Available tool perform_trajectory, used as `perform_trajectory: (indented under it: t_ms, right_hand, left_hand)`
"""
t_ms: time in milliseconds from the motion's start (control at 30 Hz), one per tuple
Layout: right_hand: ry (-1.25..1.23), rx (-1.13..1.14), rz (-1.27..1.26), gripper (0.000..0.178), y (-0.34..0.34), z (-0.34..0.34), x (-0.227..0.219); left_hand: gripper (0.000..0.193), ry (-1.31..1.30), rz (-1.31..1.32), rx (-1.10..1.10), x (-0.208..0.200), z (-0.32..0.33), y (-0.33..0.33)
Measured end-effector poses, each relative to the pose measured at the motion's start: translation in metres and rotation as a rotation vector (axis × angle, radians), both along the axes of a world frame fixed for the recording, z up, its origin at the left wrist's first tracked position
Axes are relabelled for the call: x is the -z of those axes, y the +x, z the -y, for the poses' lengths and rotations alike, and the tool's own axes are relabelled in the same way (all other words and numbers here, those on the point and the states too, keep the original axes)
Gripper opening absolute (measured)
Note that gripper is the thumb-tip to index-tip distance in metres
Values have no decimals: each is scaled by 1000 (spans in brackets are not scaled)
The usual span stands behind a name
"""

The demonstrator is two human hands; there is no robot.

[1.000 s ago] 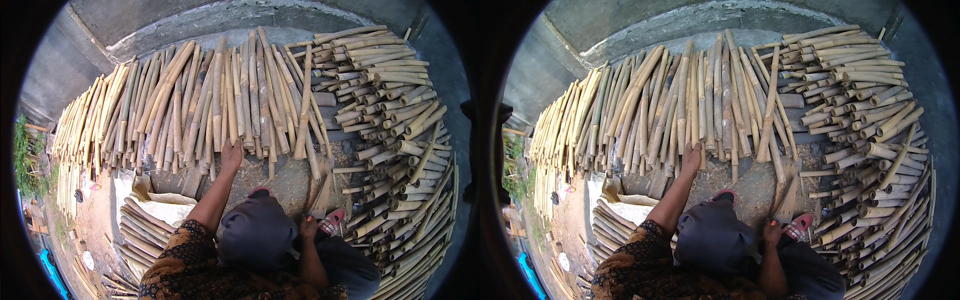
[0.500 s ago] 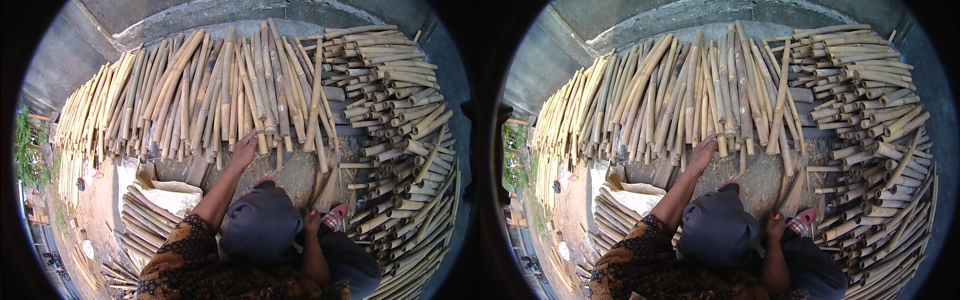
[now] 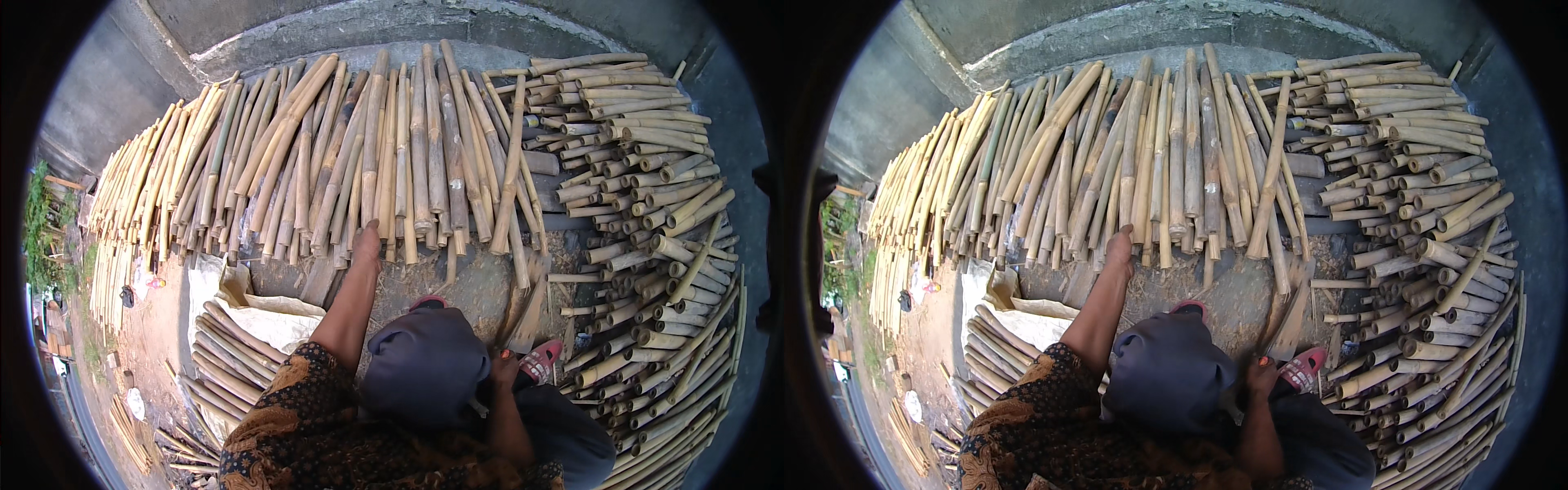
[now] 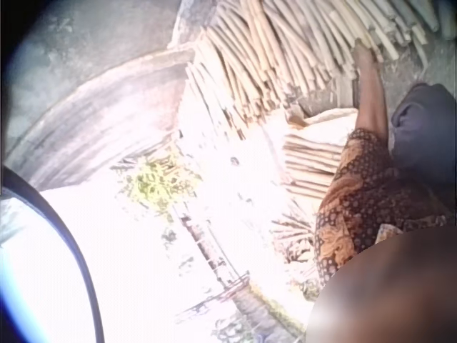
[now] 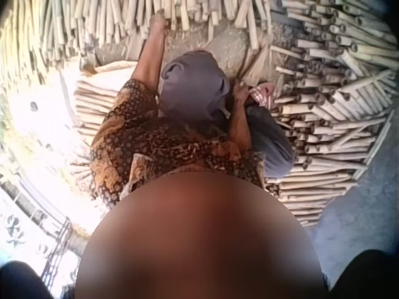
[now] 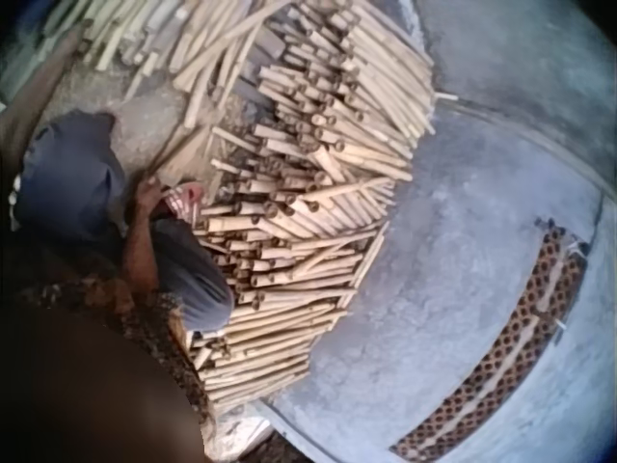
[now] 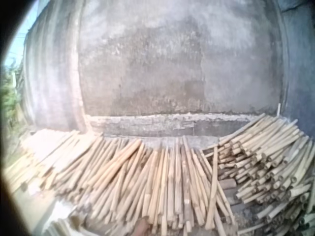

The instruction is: The person sits on the floor and repeatedly picks up bamboo sticks, uses a knife to sharpen one end, and places the finished pieces into a pile. The person also moves a green plastic stool aside to access the workspace.

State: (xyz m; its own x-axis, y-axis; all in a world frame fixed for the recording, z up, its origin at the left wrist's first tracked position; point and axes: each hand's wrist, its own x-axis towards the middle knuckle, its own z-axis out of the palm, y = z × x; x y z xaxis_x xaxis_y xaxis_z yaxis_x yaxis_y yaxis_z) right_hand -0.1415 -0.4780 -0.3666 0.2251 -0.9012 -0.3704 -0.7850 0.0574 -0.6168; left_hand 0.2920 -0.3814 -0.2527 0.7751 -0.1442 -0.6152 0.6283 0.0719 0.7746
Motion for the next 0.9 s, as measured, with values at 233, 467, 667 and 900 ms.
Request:
perform_trajectory:
  t_ms: [233,467,667,900]
  right_hand:
    - [0,-3,-12,37,-4,1,14]
    - [-57,-9,-111,36,-2,0,6]
    - [16,20,-56,32,-1,-1,0]
    - [-16,14,-39,34,1,-2,-5]
  left_hand:
    - [69,220,561,134,20,9,-19]
    - [54,743,571,480,36,-5,-27]
    - [48,909,640,498,18,-2,-26]
    - [40,794,765,446,10,-15,7]
